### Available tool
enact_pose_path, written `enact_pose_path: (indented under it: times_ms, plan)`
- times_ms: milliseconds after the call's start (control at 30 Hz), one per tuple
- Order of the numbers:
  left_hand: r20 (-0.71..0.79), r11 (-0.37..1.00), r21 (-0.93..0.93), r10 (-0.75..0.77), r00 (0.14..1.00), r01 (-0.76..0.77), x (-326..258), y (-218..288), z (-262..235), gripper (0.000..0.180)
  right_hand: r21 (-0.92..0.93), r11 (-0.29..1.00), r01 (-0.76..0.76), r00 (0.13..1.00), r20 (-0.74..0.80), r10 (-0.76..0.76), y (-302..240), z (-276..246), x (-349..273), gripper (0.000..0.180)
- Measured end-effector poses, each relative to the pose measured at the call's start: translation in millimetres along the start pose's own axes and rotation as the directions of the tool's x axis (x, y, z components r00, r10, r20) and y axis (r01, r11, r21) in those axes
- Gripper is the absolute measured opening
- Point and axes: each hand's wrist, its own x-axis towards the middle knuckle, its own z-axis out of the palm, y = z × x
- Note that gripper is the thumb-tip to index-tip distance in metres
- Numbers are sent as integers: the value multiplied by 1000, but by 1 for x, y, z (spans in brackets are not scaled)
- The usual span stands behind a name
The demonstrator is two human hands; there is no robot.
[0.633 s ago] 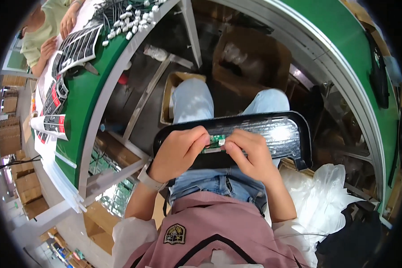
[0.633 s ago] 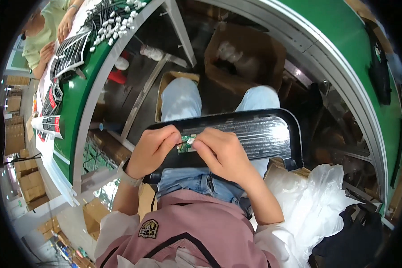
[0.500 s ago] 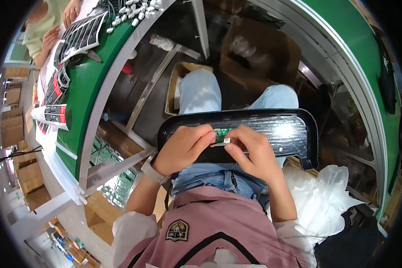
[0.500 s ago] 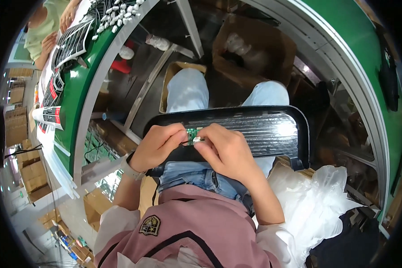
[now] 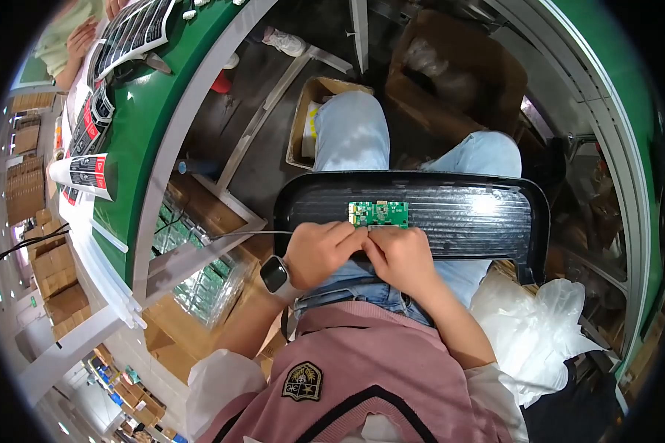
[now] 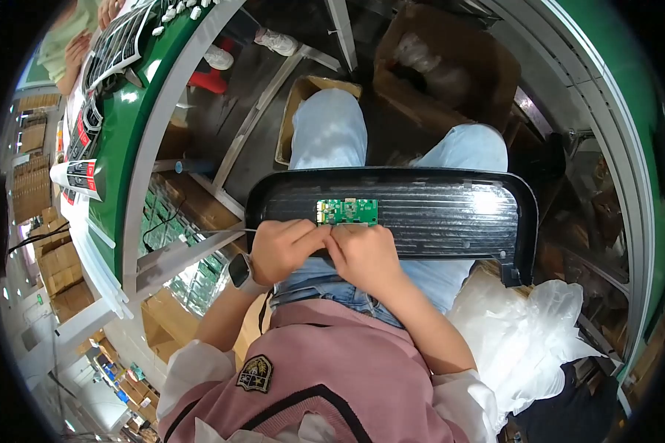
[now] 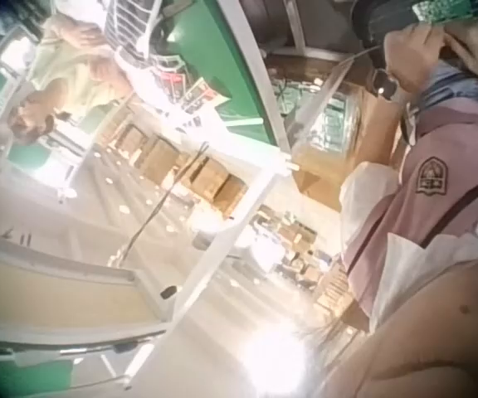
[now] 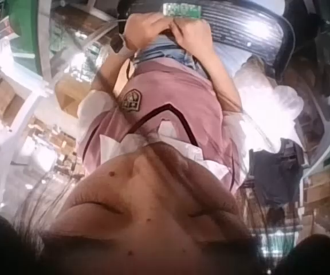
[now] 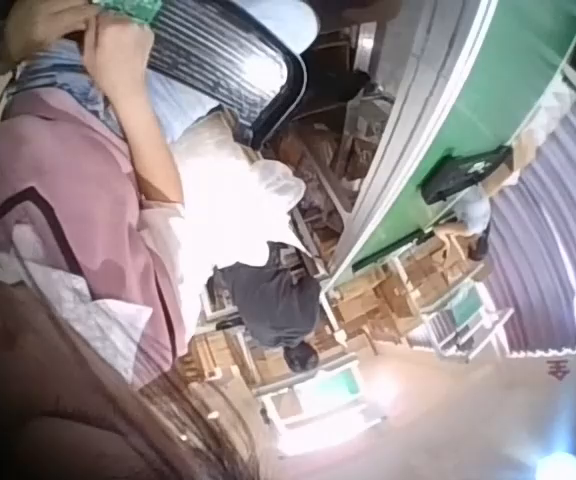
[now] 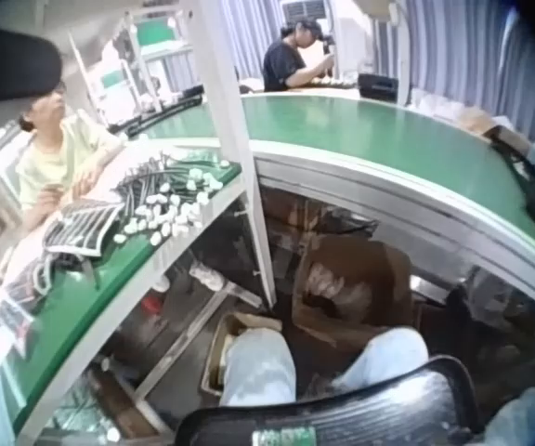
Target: Assembling electronic components and applying labels to plastic parts on a factory assembly line.
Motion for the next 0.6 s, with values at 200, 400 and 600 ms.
enact_pose_path:
  times_ms: [200, 400, 600]
  plan:
    - [-27, 984, -8, -178, 984, 178, -5, -49, 9, 13, 19, 991, -132, 987, -94, 133, 16, -14, 9, 12]
    - [22, 989, -43, -142, 990, 143, -4, -56, 20, 13, -150, 958, -246, 958, -189, 216, 36, -8, 2, 26]
    - [82, 963, 168, 198, 977, -210, 17, -68, 11, 13, -326, 936, -132, 976, -208, 65, 37, -3, 10, 35]
